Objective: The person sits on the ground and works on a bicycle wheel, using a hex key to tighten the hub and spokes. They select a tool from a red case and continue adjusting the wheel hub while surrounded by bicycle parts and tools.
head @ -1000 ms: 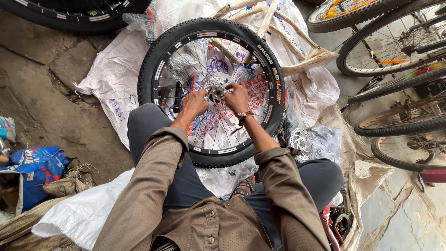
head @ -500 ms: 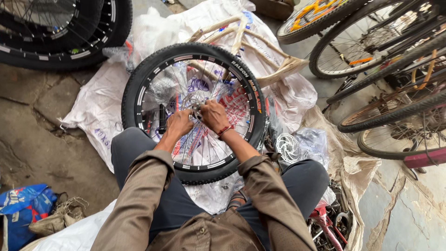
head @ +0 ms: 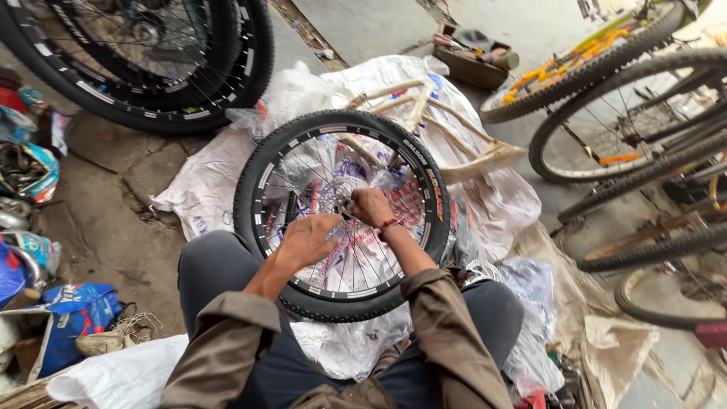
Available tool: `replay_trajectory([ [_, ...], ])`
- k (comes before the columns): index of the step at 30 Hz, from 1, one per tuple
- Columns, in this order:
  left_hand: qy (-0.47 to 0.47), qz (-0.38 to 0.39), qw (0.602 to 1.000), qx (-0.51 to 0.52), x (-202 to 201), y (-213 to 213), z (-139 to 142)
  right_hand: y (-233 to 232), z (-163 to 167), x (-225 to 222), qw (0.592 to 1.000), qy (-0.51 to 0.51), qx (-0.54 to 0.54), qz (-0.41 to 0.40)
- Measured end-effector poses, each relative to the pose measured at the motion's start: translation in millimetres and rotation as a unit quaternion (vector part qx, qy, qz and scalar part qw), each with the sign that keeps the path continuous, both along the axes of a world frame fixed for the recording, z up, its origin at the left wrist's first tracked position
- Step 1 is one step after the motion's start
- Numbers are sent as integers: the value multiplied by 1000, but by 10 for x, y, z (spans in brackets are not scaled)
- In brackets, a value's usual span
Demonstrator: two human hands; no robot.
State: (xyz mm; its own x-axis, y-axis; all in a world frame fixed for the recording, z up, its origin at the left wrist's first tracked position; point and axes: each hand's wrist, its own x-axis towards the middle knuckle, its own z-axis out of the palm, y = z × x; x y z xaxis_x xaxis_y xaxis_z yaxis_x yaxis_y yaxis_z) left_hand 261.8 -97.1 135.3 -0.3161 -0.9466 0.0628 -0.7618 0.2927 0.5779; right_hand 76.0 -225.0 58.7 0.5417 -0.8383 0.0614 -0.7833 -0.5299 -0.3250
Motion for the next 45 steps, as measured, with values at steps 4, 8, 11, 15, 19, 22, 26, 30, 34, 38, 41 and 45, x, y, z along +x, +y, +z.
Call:
replay_trajectory([
  [4, 21, -11, 995, 100, 79, 398, 644, -113, 33, -311, 988, 95, -59, 107],
  [8, 128, 69, 989, 19, 550, 908, 967, -356, -57, -389, 923, 291, -138, 211],
  [11, 296, 196, 933, -56, 971, 1302, 757, -520, -197, -453, 869, 339, -219, 287],
  [15, 637, 301, 705, -85, 1051, 1789, 31, -638, -372, -612, 875, 244, -251, 333],
  [19, 615, 468, 634, 18, 789, 1764, -478, -737, -455, -705, 876, 249, -245, 334],
  [22, 591, 524, 608, 79, 516, 1609, -658, -726, -479, -727, 883, 244, -235, 325],
  [26, 573, 550, 600, 101, 194, 1830, -877, -630, -466, -823, 900, 263, -189, 292],
  [30, 562, 558, 603, 98, -18, 2342, -1154, -508, -437, -953, 933, 158, -167, 277],
  [34, 551, 564, 608, 96, -58, 2842, -1309, -358, -449, -934, 965, 138, -121, 189],
  [38, 551, 566, 605, 98, 17, 2830, -1335, -236, -425, -895, 973, 186, -82, 113],
  [41, 549, 571, 601, 103, 88, 2827, -1276, -173, -388, -881, 966, 186, -122, 132],
  [45, 548, 578, 596, 101, 195, 2814, -1228, -94, -366, -855, 973, 186, -90, 102],
])
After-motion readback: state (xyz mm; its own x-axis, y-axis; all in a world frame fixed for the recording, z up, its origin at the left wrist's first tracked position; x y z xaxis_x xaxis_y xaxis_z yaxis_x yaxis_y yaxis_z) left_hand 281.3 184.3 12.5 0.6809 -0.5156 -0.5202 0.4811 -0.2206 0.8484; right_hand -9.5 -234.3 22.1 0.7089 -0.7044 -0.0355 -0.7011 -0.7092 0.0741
